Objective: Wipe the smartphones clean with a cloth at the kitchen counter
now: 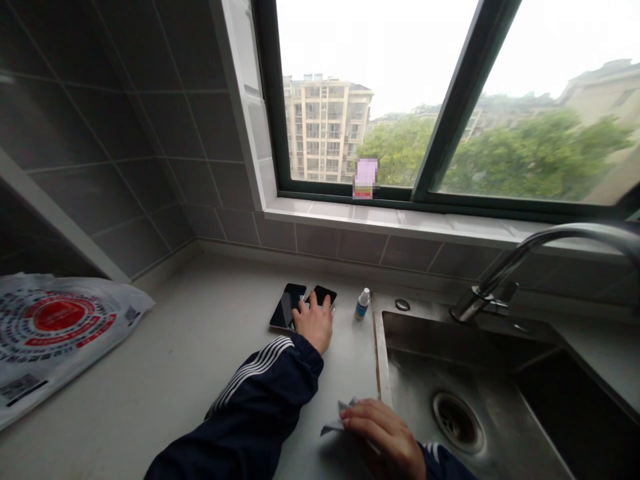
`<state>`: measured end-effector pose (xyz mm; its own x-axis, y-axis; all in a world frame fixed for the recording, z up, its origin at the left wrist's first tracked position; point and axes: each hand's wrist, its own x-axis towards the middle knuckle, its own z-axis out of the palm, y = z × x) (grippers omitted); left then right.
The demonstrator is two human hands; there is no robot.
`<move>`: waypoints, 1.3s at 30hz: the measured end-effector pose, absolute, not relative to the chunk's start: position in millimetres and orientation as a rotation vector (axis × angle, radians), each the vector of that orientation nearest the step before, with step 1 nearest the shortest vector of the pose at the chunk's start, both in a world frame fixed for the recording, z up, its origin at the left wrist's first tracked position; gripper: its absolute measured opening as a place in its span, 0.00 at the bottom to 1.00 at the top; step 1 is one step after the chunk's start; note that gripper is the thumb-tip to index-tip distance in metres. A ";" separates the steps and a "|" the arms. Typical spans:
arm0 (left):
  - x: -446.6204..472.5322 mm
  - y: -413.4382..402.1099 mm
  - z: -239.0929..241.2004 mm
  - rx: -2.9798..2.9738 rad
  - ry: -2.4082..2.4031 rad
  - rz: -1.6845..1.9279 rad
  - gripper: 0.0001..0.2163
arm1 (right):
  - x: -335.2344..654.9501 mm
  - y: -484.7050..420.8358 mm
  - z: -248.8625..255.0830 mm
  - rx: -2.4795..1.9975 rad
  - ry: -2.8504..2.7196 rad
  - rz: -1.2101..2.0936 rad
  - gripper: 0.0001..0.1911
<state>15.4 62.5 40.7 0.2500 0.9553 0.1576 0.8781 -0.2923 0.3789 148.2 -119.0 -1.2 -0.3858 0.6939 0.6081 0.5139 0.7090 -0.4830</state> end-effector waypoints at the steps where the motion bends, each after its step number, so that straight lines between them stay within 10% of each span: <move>1: 17.9 63.1 39.2 2.324 1.745 0.510 0.22 | 147.7 -118.9 -0.3 -0.920 -2.066 0.272 0.12; 39: -3.2 63.8 49.8 2.506 1.884 0.462 0.21 | 148.3 -118.4 -3.4 -0.939 -2.061 0.391 0.16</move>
